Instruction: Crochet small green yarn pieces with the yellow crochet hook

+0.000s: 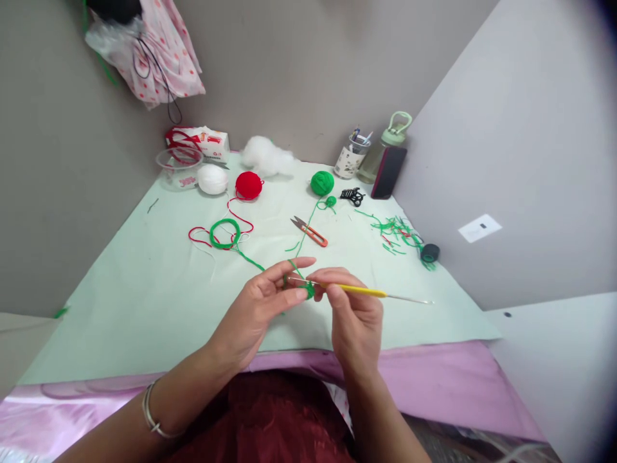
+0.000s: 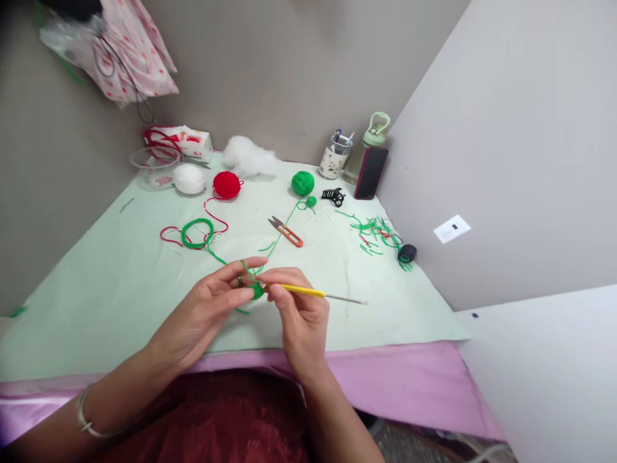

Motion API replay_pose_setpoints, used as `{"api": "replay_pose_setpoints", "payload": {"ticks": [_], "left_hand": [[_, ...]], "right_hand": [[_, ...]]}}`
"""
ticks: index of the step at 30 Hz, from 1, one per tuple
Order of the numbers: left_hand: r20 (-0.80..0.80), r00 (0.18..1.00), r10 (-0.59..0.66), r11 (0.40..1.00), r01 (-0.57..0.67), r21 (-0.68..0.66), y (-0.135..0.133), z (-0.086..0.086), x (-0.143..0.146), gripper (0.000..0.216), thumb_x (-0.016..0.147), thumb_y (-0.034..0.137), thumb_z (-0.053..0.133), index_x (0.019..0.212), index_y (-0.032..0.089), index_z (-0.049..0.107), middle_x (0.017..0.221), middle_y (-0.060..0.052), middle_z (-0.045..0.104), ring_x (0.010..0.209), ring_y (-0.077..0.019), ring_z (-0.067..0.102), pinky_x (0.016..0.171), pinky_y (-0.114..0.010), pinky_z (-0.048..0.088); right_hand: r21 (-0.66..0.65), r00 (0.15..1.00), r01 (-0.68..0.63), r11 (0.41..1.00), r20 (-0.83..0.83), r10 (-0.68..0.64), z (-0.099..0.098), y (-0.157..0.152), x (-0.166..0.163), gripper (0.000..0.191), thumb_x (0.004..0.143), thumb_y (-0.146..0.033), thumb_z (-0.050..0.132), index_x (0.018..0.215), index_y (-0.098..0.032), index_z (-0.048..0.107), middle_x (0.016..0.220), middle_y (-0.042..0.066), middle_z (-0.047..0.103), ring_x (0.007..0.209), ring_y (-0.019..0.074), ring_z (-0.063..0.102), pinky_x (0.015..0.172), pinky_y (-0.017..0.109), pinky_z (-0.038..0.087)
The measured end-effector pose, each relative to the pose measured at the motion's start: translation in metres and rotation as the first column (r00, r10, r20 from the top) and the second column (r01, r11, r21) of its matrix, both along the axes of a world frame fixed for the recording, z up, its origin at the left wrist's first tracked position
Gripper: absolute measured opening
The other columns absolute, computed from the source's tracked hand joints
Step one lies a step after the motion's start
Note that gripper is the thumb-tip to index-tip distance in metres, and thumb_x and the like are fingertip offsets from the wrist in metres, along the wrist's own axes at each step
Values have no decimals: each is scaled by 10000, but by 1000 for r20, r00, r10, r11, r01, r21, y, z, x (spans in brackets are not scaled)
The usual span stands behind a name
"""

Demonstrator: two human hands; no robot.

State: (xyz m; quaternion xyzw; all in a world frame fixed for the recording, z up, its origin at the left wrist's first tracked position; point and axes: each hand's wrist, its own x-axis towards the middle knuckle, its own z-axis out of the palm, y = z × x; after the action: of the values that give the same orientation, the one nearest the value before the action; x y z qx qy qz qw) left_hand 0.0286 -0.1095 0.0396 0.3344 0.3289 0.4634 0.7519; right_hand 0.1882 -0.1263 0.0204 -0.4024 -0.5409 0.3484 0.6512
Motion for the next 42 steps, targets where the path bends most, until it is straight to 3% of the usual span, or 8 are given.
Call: {"api": "replay_pose_setpoints", "payload": {"ticks": [12,17,21,26,29,34,38,42], "left_hand": [[-98,995,12,999,-9,34,0,3,-3,358,804,273,856,1162,280,846,897,-12,611,888,-175,527,790,-281,413],[-220,971,90,981,-48,190,-1,-1,-6,358,860,263,833,1214,317,825,919,-3,626,894,-171,541,854,-293,426],[-315,931,183,955,-92,283,-5,-3,-4,361,880,238,832,1231,325,814,910,10,651,896,-163,550,936,-297,425],[-52,998,31,999,-32,-12,-2,-1,2,493,793,303,917,1268,261,789,846,13,670,831,-150,588,880,-303,478],[114,993,-31,985,50,-165,4,0,0,446,753,292,938,1173,199,824,805,10,657,795,-133,593,966,-342,505],[55,998,-5,998,9,-68,5,0,-3,435,786,244,905,1212,271,823,879,17,652,858,-131,579,904,-283,473],[-44,999,30,1000,-30,0,0,1,2,419,794,269,899,1207,280,825,887,4,658,861,-144,551,758,-261,412],[-15,999,35,998,-36,-53,1,0,6,451,792,292,912,1230,246,813,876,0,686,796,-127,548,763,-261,426]], "right_hand": [[-107,975,-92,990,-212,68,5,2,3,231,1046,-385,627,926,-221,737,856,36,795,646,140,681,649,306,591],[6,998,40,999,52,-40,5,-8,4,226,1090,-265,537,1034,-252,755,948,31,798,721,144,727,703,312,612],[263,921,83,961,348,-175,-4,-13,3,316,1054,-132,538,1236,-302,733,1019,43,802,850,185,758,761,348,629],[509,748,75,858,540,-386,-13,-12,3,423,962,-81,674,1310,-309,749,1127,99,781,1026,244,750,800,368,629],[325,899,153,933,347,-268,-6,-11,3,288,1015,-127,615,1173,-293,789,959,57,761,866,200,725,742,347,607],[52,998,51,997,-33,-49,4,-3,1,195,1049,-261,611,1009,-253,801,898,41,743,711,160,664,663,331,575],[71,992,55,996,108,-63,2,-3,-3,218,1043,-213,616,1066,-292,818,959,43,795,761,171,680,687,335,583],[318,894,130,939,373,-250,-3,-8,-3,329,981,-111,676,1185,-333,808,1056,64,804,924,213,740,766,365,614]]}}
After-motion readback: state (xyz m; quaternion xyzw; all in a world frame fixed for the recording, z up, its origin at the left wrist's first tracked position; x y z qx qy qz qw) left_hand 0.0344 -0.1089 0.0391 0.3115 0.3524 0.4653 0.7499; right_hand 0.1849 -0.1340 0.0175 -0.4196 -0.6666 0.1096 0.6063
